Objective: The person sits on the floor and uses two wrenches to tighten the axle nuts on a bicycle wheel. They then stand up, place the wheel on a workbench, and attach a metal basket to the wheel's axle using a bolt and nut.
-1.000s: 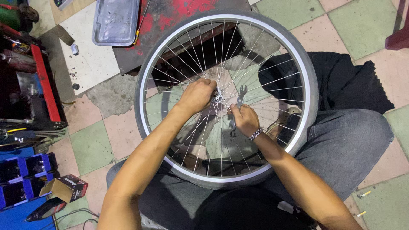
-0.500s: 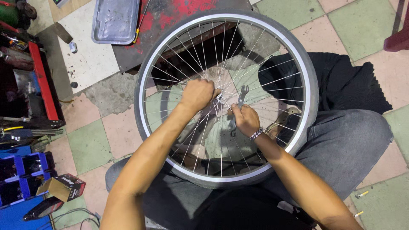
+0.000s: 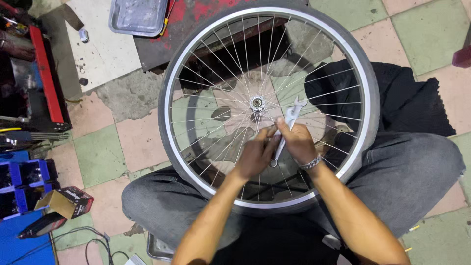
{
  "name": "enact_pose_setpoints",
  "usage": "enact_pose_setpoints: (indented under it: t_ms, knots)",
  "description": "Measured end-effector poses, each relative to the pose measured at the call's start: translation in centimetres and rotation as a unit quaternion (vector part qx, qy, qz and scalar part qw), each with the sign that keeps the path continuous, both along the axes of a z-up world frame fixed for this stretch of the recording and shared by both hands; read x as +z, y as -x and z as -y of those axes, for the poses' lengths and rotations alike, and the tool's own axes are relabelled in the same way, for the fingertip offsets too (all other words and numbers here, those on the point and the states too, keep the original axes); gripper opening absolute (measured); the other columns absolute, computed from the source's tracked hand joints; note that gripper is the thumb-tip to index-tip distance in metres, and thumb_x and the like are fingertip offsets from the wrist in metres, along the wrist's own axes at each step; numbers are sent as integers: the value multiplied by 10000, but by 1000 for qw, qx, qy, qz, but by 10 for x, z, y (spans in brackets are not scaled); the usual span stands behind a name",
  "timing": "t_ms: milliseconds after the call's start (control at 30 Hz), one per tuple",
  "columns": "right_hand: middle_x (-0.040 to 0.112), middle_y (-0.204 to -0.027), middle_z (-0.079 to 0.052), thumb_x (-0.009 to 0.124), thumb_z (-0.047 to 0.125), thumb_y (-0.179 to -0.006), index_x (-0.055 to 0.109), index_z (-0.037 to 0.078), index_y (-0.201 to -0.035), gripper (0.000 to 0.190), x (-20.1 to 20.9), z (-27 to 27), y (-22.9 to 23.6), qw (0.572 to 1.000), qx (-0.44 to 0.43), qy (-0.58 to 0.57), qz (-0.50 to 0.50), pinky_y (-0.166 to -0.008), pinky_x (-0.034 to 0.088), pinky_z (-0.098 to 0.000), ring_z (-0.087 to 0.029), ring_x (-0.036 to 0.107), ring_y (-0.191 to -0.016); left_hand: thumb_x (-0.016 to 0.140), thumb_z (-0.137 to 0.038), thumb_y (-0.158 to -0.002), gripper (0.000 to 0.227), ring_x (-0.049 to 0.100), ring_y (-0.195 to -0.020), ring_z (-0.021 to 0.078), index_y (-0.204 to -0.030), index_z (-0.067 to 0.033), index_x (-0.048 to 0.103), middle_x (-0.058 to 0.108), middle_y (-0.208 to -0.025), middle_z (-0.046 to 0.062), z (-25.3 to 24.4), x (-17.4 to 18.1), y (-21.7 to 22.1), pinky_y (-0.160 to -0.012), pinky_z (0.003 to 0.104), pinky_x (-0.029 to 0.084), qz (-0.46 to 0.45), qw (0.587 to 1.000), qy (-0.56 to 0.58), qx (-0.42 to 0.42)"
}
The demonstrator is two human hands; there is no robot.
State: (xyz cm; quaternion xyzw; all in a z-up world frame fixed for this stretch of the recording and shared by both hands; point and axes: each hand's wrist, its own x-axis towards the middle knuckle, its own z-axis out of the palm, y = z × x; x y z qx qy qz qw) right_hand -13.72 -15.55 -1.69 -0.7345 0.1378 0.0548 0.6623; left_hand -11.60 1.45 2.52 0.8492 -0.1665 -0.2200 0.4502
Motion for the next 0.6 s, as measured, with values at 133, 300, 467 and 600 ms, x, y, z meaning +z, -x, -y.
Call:
enact_pose_setpoints:
  t_ms: [133,300,467,600]
  knots:
    - [588,-572,-69,472,438,-1119,620,-32,-710,641,-14,-3,-4,994,24,29,-104,-507,473,-316,-147,561,-479,553,-283,-1035,272,630,-603,236,-1048,-48,690,654,-698,126,-18,-22,9,-547,387,468,-74,986,98,113]
    - [557,-567,-28,422,441,-1083,684,-12,-905,553,-18,-2,-7,989,-40,-122,-72,-490,513,-303,-145,567,-472,586,-307,-1028,298,588,-536,119,-915,-52,691,617,-592,45,-37,-40,4,-524,310,450,-39,969,50,240]
    - [553,-544,-37,403,442,-1082,671,-36,-898,578,-18,0,-8,985,-46,-149,-74,-471,517,-309,-149,564,-457,608,-310,-1023,318,584,-566,118,-893,-34,700,623,-609,43,-34,-48,-3,-541,294,467,-59,965,87,239]
    - [542,-553,-32,397,433,-1094,667,-40,-901,578,-22,-3,-8,984,-49,-154,-72,-469,506,-308,-147,550,-460,588,-302,-1036,343,602,-548,111,-889,-11,695,652,-632,40,-23,-50,-3,-521,285,467,-45,965,136,220]
